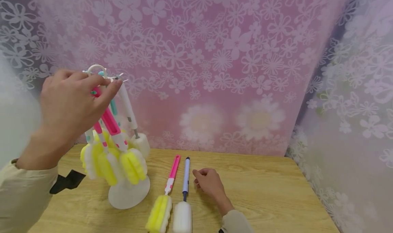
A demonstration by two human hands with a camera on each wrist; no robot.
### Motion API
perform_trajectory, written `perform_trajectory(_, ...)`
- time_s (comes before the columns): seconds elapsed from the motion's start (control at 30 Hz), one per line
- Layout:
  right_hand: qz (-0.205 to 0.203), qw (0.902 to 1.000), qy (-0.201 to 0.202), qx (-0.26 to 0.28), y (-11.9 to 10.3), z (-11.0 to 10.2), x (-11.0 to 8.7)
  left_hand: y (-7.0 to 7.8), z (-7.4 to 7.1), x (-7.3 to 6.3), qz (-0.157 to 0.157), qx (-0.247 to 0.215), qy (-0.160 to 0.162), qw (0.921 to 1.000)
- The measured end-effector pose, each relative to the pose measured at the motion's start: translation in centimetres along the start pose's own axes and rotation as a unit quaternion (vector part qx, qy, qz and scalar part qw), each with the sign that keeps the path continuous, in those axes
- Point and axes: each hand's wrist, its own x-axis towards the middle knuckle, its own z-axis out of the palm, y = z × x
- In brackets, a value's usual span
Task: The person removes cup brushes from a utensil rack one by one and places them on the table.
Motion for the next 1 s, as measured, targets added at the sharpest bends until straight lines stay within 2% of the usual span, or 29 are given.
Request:
perform_trajectory(0.07, 0.000, 1.0000, 0.001, 0.003, 0.0, 0.0, -0.1, 0.2, 0.2, -0.1, -0.004, -0.002, 0.014, 0.9999)
perform_trajectory(0.2, -0.005, 0.9998, 0.001, 0.018, -0.7, 0.0, -0.3, 0.2, 0.3, -0.2, -0.015, -0.017, 0.022, 0.9995)
perform_trajectory(0.33, -0.022, 0.9995, -0.005, 0.023, -2.1, 0.0, -0.5, 0.1, 0.4, -0.3, -0.010, -0.025, 0.037, 0.9990)
perform_trajectory(0.5, -0.067, 0.9976, -0.008, 0.012, -4.3, -0.2, -1.0, 0.3, 0.3, -0.3, 0.002, -0.017, 0.044, 0.9989)
perform_trajectory(0.7, -0.129, 0.9916, -0.001, 0.011, -6.8, -0.2, -1.6, 0.1, -0.3, -0.6, -0.009, -0.021, 0.015, 0.9996)
perform_trajectory(0.87, -0.189, 0.9813, -0.018, 0.032, -9.3, -0.2, -2.1, -0.6, -0.6, -0.7, 0.011, -0.044, 0.026, 0.9986)
perform_trajectory(1.0, -0.236, 0.9703, -0.032, 0.042, -11.4, -0.2, -2.5, -1.2, -0.7, -0.6, 0.030, -0.066, 0.010, 0.9973)
